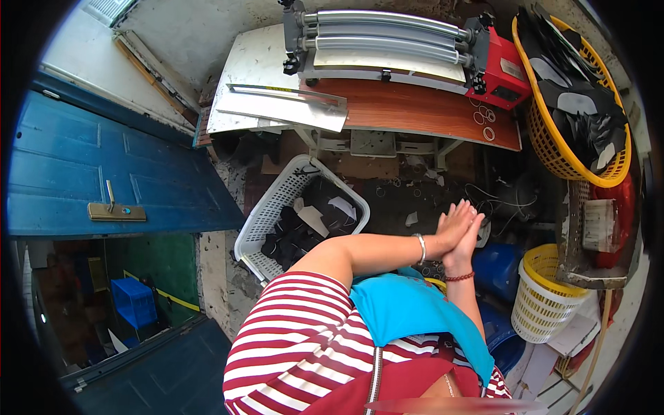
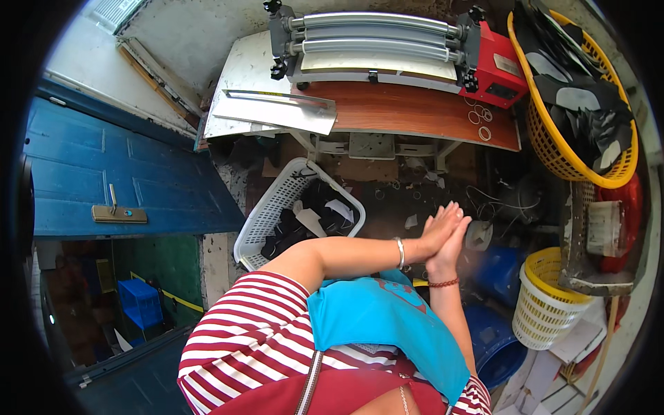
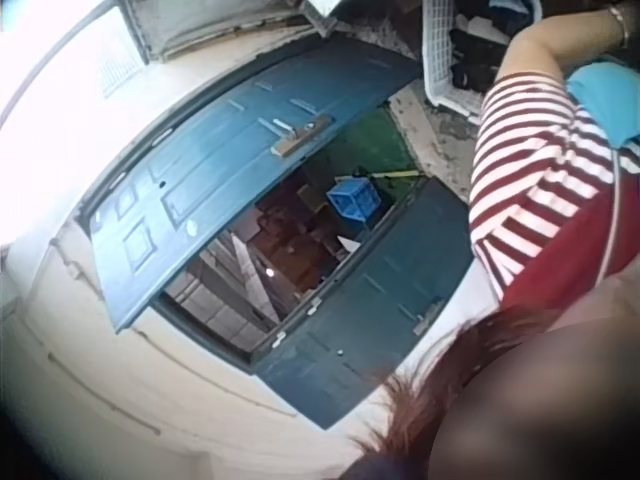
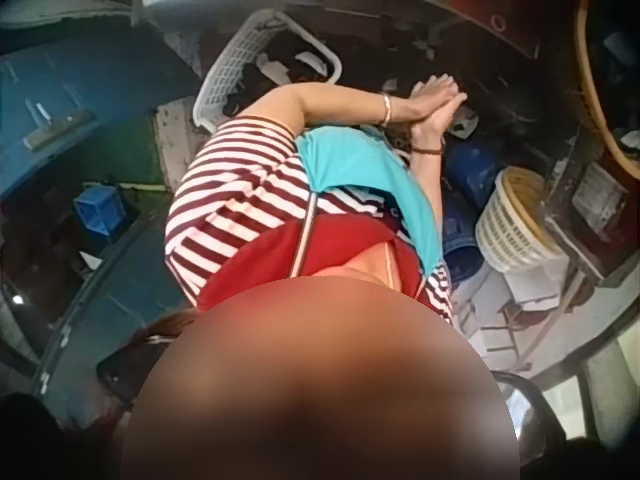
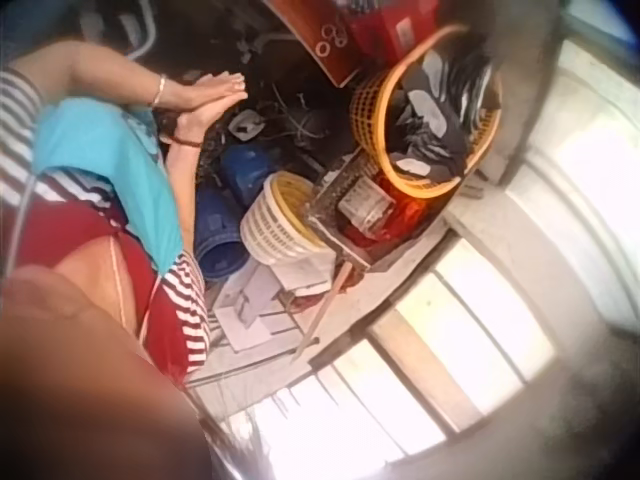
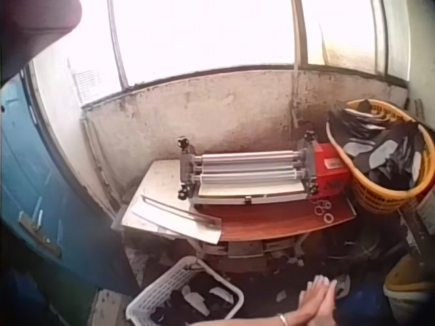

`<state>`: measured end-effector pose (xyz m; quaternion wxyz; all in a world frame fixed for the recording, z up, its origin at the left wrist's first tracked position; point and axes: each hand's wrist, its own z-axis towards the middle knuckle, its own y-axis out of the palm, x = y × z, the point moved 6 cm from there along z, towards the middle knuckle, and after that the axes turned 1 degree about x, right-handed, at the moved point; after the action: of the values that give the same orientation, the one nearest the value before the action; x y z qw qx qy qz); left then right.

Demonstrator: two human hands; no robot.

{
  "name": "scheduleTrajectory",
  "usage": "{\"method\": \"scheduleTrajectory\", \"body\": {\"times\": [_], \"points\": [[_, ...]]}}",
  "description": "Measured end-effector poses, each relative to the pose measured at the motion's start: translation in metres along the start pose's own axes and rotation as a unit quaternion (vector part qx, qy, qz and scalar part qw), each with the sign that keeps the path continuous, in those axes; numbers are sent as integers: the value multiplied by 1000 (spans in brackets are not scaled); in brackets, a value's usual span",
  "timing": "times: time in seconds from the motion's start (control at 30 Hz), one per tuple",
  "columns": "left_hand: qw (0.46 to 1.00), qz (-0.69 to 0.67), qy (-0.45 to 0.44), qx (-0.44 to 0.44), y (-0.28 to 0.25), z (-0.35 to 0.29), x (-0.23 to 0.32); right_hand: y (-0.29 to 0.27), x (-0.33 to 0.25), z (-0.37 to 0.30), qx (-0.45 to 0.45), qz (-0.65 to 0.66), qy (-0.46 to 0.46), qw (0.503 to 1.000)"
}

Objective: A worker handles and processes black shoe uppers using a rolling machine and organizing them in baskets.

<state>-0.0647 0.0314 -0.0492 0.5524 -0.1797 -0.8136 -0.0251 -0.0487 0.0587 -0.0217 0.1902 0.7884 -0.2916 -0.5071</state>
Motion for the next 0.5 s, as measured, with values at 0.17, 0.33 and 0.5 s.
{"method": "scheduleTrajectory", "body": {"times": [0.17,0.33,0.5], "points": [[832,303,30,464,31,-11,27,-47,-8,19,124,-9,68,990],[994,86,64,-12,3,38,-42,23,-6,-13,-59,-18,-11,998],[990,-127,-23,60,-11,21,-33,7,-6,-6,-15,6,11,1000]]}}
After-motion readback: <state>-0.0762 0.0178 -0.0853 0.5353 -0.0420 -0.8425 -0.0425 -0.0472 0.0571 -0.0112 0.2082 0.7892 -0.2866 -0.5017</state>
